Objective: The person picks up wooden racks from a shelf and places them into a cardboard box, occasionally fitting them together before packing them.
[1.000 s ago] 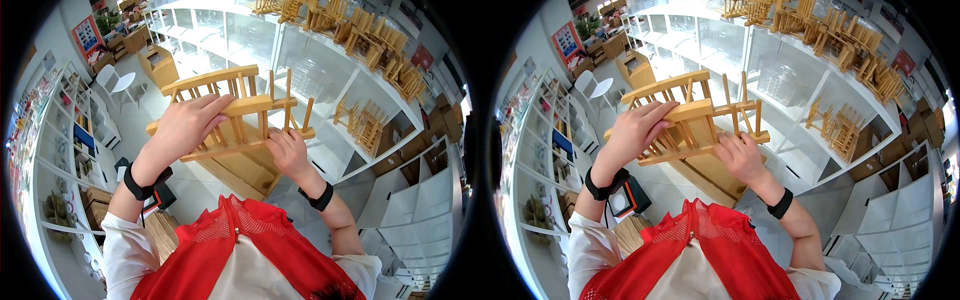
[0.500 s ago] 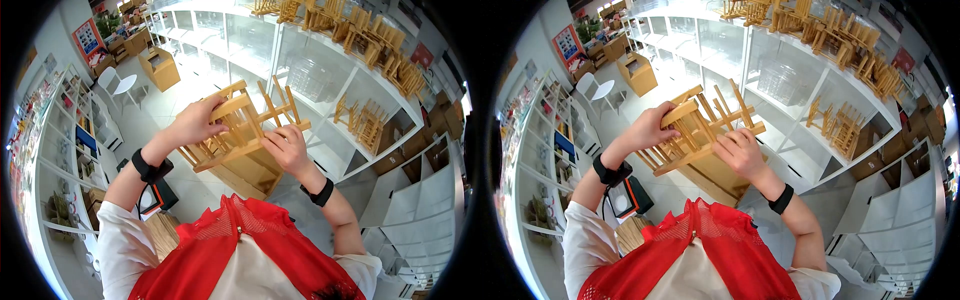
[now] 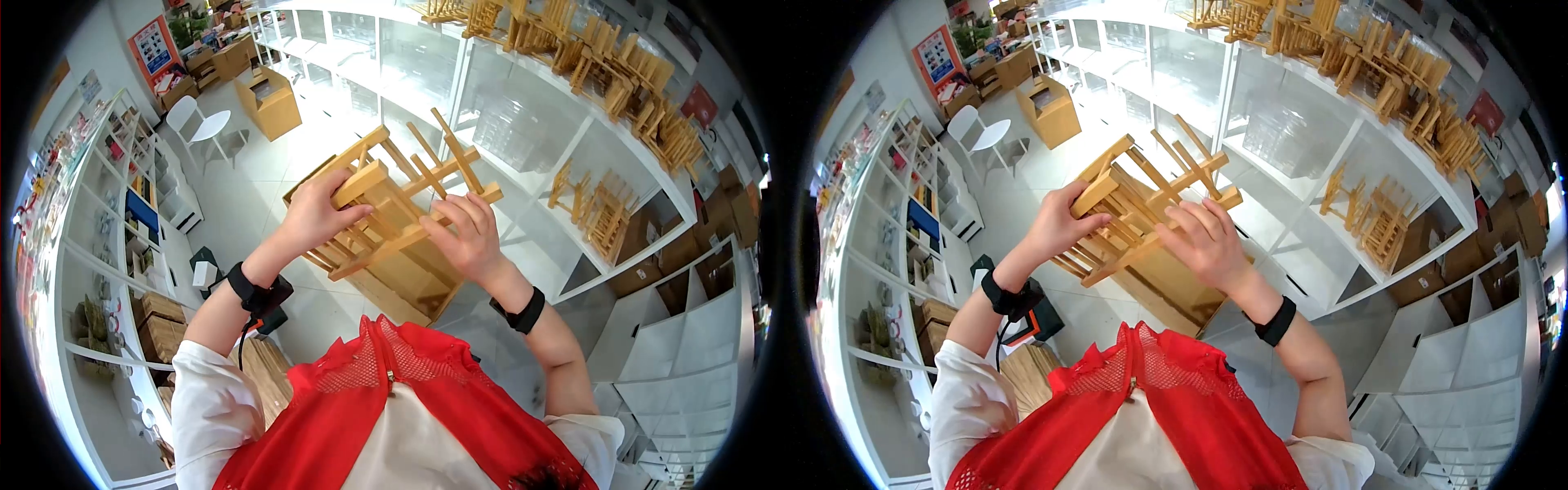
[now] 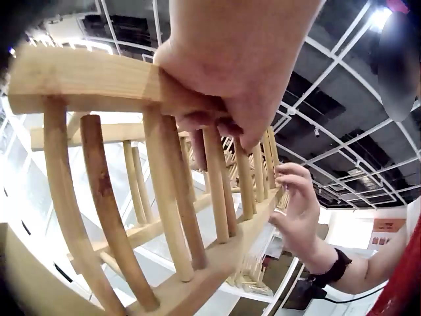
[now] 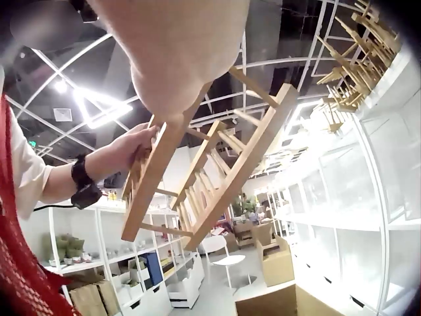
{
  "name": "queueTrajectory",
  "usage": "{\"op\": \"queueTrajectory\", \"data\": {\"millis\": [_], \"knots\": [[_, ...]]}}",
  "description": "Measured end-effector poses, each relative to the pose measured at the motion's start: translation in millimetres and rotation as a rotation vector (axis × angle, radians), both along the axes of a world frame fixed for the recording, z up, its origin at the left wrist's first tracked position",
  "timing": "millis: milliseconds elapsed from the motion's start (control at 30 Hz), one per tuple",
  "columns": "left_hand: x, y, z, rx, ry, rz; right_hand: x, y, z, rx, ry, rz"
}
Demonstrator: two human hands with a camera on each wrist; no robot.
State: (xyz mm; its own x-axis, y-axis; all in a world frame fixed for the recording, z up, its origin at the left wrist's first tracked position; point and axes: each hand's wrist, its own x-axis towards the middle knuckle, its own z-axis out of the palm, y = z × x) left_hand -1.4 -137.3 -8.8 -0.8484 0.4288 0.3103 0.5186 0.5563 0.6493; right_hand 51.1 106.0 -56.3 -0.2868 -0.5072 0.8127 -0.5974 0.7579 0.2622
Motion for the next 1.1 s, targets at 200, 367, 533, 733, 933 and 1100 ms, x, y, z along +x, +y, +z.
{"op": "queueTrajectory", "data": {"millis": [200,367,533,733,933,1100], "knots": [[5,7,0,-0.323,0.252,0.022,-8,32,43,-0.109,-0.214,0.138],[0,14,-24,-0.679,0.536,-0.083,-55,42,65,-0.256,-0.527,0.095],[2,20,-34,-0.824,0.688,-0.174,-108,26,48,-0.193,-0.853,0.11],[-12,15,-78,-1.011,0.872,-0.234,-142,-40,11,-0.051,-1.325,-0.016],[-49,-26,-107,-0.935,0.72,-0.246,-190,-95,-47,-0.096,-1.337,-0.113],[-94,-88,-124,-0.855,0.571,-0.315,-242,-155,-92,-0.041,-1.467,-0.132]]}}
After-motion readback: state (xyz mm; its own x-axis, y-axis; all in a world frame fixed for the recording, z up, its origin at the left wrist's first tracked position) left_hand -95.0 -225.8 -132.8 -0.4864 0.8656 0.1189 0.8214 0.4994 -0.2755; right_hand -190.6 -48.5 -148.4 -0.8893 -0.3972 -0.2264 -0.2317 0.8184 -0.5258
